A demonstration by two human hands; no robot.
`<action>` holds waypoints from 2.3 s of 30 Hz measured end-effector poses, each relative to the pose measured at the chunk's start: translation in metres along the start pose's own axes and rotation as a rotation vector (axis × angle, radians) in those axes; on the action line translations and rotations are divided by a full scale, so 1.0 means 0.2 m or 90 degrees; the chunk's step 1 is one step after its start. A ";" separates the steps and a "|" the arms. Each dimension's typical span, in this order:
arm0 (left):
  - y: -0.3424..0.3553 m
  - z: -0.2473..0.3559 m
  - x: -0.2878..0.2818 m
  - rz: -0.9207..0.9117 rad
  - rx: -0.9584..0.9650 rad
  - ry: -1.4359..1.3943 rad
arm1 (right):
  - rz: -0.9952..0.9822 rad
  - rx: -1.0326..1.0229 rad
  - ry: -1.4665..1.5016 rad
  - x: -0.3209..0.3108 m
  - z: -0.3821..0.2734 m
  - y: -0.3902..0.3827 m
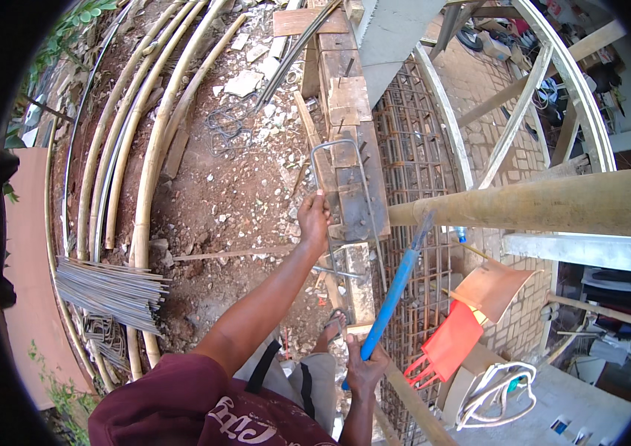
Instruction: The person repeatedly inserts short metal rods into a manual bending machine and pulls a lever to bend them. The bent rods are dropped onto the ground after each cycle.
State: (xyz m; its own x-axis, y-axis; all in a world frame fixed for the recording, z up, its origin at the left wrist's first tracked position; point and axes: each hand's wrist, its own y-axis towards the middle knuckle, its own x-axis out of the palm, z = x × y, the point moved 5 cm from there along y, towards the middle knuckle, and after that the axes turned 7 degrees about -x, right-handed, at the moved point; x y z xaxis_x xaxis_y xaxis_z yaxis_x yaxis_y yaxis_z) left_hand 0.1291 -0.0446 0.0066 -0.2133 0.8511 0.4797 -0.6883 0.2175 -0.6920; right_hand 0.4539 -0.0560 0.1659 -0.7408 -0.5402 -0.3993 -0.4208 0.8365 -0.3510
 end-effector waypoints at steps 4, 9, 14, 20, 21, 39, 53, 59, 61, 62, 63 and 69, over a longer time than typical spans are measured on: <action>0.27 0.04 0.00 0.028 -0.044 0.116 | -0.029 0.061 -0.017 -0.04 0.04 -0.05; 0.56 0.29 0.17 -0.014 -0.049 0.211 | -0.070 0.032 -0.076 -0.15 0.03 -0.02; 0.71 0.39 0.30 0.017 -0.062 0.321 | 0.005 -0.053 -0.178 -0.37 0.08 0.24; 0.71 0.39 0.29 0.120 -0.007 0.386 | -0.198 -0.064 -0.336 -0.66 0.17 0.84; 0.70 0.39 0.30 0.123 -0.004 0.381 | -0.217 -0.086 -0.371 -0.68 0.17 0.97; 0.70 0.42 0.32 0.154 0.045 0.333 | -0.411 -0.361 -0.547 -0.55 0.03 1.72; 0.74 0.44 0.33 0.103 0.016 0.325 | -0.202 -0.161 -0.643 -0.82 0.27 1.71; 0.73 0.41 0.35 0.043 0.035 0.293 | -0.045 -0.197 -0.605 -0.77 0.33 1.46; 0.73 0.40 0.35 0.034 0.056 0.276 | 0.069 -0.144 -0.558 -0.66 0.31 1.18; 0.73 0.40 0.35 0.032 0.074 0.266 | 0.094 -0.096 -0.528 -0.57 0.34 1.01; 0.72 0.39 0.35 0.033 0.100 0.284 | 0.157 -0.010 -0.556 -0.50 0.38 0.83; 0.72 0.39 0.35 0.073 0.057 0.252 | 0.147 0.070 -0.409 -0.27 0.69 0.43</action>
State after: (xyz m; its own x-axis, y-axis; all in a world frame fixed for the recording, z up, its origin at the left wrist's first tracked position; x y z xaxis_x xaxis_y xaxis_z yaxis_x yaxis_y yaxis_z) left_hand -0.0385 0.0090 -0.0175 -0.0215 0.9889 0.1468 -0.7371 0.0835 -0.6706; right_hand 0.5308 0.0328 0.0398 -0.3343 -0.3255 -0.8845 -0.2095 0.9407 -0.2670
